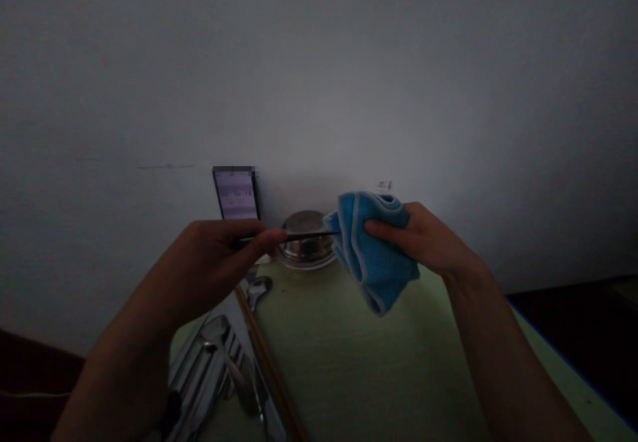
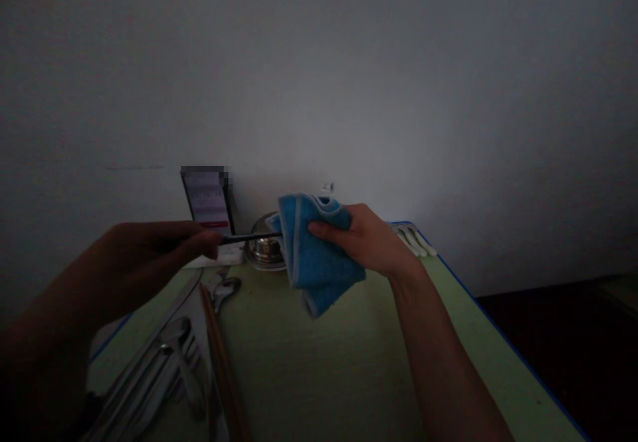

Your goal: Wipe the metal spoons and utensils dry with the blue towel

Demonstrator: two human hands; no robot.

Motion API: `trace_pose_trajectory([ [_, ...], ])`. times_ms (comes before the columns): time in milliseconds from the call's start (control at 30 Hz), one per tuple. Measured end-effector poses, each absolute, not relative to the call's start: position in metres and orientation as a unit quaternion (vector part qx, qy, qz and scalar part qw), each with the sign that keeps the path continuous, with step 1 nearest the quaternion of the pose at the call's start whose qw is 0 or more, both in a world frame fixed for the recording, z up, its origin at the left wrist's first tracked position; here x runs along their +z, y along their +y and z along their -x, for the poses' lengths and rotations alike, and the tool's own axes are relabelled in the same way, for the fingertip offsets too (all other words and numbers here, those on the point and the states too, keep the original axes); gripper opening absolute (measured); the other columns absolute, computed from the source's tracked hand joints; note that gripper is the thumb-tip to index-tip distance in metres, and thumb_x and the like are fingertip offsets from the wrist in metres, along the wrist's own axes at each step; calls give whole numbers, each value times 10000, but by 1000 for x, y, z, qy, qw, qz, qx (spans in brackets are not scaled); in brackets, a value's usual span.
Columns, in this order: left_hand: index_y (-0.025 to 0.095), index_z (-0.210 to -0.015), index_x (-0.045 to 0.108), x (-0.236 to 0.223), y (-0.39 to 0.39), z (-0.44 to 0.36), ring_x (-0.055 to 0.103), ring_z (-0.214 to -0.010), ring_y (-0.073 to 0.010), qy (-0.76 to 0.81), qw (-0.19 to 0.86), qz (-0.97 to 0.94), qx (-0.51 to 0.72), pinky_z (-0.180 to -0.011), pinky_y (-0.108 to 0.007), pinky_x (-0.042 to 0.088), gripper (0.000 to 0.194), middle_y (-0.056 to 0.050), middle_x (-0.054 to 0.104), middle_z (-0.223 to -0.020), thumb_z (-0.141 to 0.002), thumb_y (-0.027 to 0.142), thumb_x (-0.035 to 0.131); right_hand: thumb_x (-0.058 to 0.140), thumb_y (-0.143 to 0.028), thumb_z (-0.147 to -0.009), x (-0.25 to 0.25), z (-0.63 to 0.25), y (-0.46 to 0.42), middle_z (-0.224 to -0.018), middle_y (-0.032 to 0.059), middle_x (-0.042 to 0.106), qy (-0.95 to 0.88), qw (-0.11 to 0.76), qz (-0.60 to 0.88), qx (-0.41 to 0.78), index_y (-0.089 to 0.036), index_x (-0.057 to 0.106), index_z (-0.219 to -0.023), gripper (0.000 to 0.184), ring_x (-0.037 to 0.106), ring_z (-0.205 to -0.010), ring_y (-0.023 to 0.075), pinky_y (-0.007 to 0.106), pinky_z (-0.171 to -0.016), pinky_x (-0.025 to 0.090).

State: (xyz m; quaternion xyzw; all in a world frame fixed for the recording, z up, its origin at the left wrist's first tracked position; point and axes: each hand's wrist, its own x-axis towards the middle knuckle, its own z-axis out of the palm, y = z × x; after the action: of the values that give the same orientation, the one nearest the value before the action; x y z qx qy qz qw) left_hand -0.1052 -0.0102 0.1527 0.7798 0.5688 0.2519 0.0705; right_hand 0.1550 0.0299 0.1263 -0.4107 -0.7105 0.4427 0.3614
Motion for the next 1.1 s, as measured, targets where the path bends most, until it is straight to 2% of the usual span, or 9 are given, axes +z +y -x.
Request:
trace_pose_trajectory([
  [100, 151, -708, 642, 152, -10, 108, 473, -476, -101, 588, 44, -774, 230, -483, -203, 327, 393, 7, 596, -544, -804, 454, 412, 596, -409, -725, 121, -161, 32, -724, -2, 596, -672, 409, 382, 485, -163, 584, -824, 265, 557, -623, 121, 263, -612, 467],
  [233, 151, -743, 642, 150, -11, 113, 486, -500, -100, 586, 51, -776, 228, -493, -197, 338, 377, 9, 608, -564, -808, 445, 415, 617, -346, -718, 116, -169, 34, -781, -5, 608, -683, 374, 341, 527, -170, 572, -829, 213, 564, -686, 122, 275, -686, 467],
  [300, 149, -766, 640, 150, -11, 113, 485, -502, -98, 578, 56, -784, 221, -485, -194, 333, 373, 11, 600, -564, -814, 438, 409, 620, -345, -711, 119, -169, 34, -796, 2, 619, -732, 326, 348, 487, -164, 581, -847, 229, 565, -700, 129, 275, -688, 461],
  [467, 153, -680, 612, 152, -10, 95, 451, -434, -81, 519, 68, -836, 166, -449, -197, 291, 396, 35, 490, -470, -839, 432, 381, 640, -346, -668, 132, -155, 34, -655, -12, 616, -858, 168, 394, 283, -157, 632, -719, 196, 538, -604, 123, 220, -544, 391],
  [567, 153, -664, 591, 152, -10, 83, 449, -437, -80, 495, 66, -854, 142, -448, -199, 286, 390, 30, 489, -487, -854, 412, 369, 629, -360, -670, 136, -148, 32, -617, -20, 599, -879, 120, 381, 261, -161, 641, -709, 203, 522, -566, 108, 202, -504, 365],
  [833, 152, -705, 584, 156, -12, 78, 458, -490, -98, 483, 102, -862, 117, -479, -206, 330, 381, 14, 512, -544, -872, 379, 328, 591, -392, -710, 141, -139, 27, -580, -37, 533, -888, 119, 335, 292, -160, 620, -692, 234, 462, -503, 71, 172, -463, 353],
  [1000, 189, -877, 590, 154, -15, 94, 530, -638, -119, 456, 178, -865, 114, -591, -217, 392, 280, 7, 585, -701, -869, 358, 367, 582, -383, -722, 139, -143, 28, -573, -39, 507, -888, 103, 335, 298, -160, 617, -677, 229, 459, -513, 71, 166, -462, 345],
  [1100, 181, -794, 592, 154, -16, 107, 533, -626, -109, 476, 215, -847, 101, -596, -208, 406, 325, 10, 578, -684, -884, 360, 336, 570, -397, -728, 138, -146, 28, -554, -39, 496, -886, 80, 349, 293, -155, 611, -664, 254, 454, -497, 71, 170, -454, 338],
])
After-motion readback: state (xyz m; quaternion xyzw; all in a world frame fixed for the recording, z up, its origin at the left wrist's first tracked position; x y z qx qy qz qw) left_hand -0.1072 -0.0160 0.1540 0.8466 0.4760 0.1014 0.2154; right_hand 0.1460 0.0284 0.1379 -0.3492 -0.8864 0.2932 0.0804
